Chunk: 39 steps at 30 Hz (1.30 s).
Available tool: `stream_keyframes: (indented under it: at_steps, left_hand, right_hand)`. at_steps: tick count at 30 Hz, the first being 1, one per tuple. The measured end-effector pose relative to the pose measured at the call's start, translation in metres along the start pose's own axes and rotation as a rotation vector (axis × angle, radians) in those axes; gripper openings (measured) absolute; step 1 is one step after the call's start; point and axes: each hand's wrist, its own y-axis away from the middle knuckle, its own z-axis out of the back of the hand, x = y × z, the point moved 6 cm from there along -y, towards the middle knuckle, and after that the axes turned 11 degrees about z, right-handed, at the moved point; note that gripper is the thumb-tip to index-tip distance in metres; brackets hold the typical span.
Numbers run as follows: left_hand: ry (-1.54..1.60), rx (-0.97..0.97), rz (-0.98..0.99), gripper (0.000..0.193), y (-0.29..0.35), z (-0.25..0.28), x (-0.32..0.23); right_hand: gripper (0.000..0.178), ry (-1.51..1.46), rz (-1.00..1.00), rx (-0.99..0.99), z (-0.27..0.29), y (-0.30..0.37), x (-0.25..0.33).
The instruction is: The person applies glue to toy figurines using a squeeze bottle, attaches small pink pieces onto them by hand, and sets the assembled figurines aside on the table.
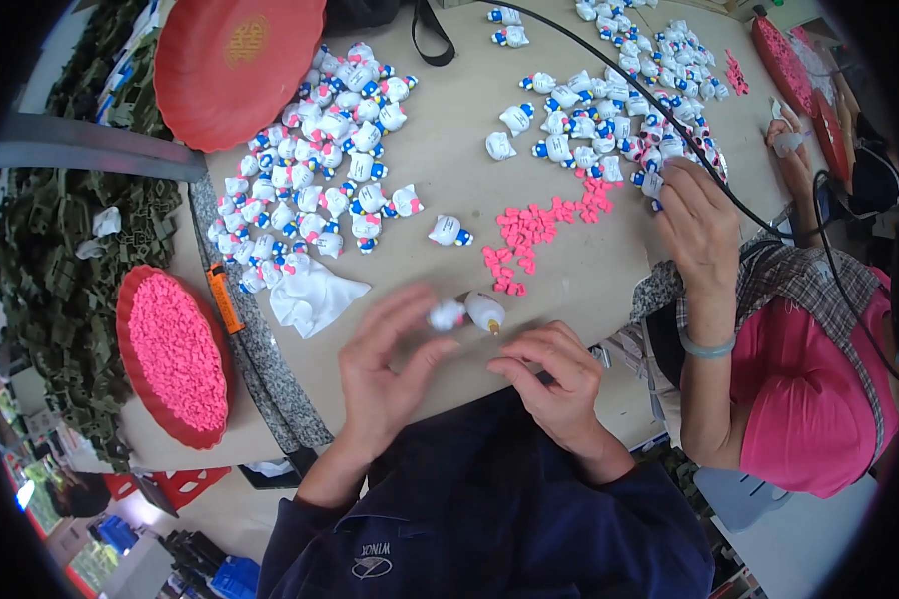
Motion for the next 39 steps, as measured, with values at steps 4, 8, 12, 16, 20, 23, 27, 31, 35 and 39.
stream_keyframes:
  at_steps: [4,8,12,16,20,23,27,31,35,39]
  left_hand:
    - [-0.472,-0.232,-0.315,0.039,-0.025,0.008,-0.036]
    - [-1.041,-0.088,-0.583,0.043,-0.049,-0.028,-0.054]
    - [-1.237,-0.122,-0.752,0.041,-0.088,-0.026,-0.032]
    - [-1.321,-0.292,-0.747,0.038,-0.117,-0.013,-0.047]
    - [-1.331,-0.301,-0.727,0.038,-0.121,-0.022,-0.064]
    - [-1.171,-0.26,-0.722,0.035,-0.123,-0.041,-0.081]
    - [-1.033,-0.127,-0.706,0.032,-0.138,-0.062,-0.08]
    - [-0.898,0.054,-0.611,0.03,-0.133,-0.063,-0.073]
    - [-0.242,0.189,-0.16,0.032,-0.1,-0.034,-0.039]
    - [0.288,0.304,0.251,0.033,-0.048,-0.02,-0.006]
  right_hand:
    - [0.034,0.112,-0.002,-0.068,0.006,-0.006,-0.006]
    - [0.037,0.114,0.056,-0.074,-0.004,-0.025,-0.002]
    - [0.032,0.161,0.15,0.049,-0.018,-0.019,-0.013]
    - [0.031,0.094,0.138,0.027,-0.016,-0.019,-0.015]
    - [0.032,0.104,0.148,0.016,-0.014,-0.017,-0.017]
    - [0.041,0.048,0.161,0.001,-0.01,-0.012,-0.018]
    - [0.038,0.04,0.257,-0.11,0.001,-0.015,-0.011]
    - [0.034,-0.156,0.137,-0.146,0.003,0.0,-0.019]
    - [0.038,-0.281,-0.017,-0.259,0.02,0.003,-0.024]
    - [0.037,-0.16,0.046,-0.138,0.039,-0.009,-0.014]
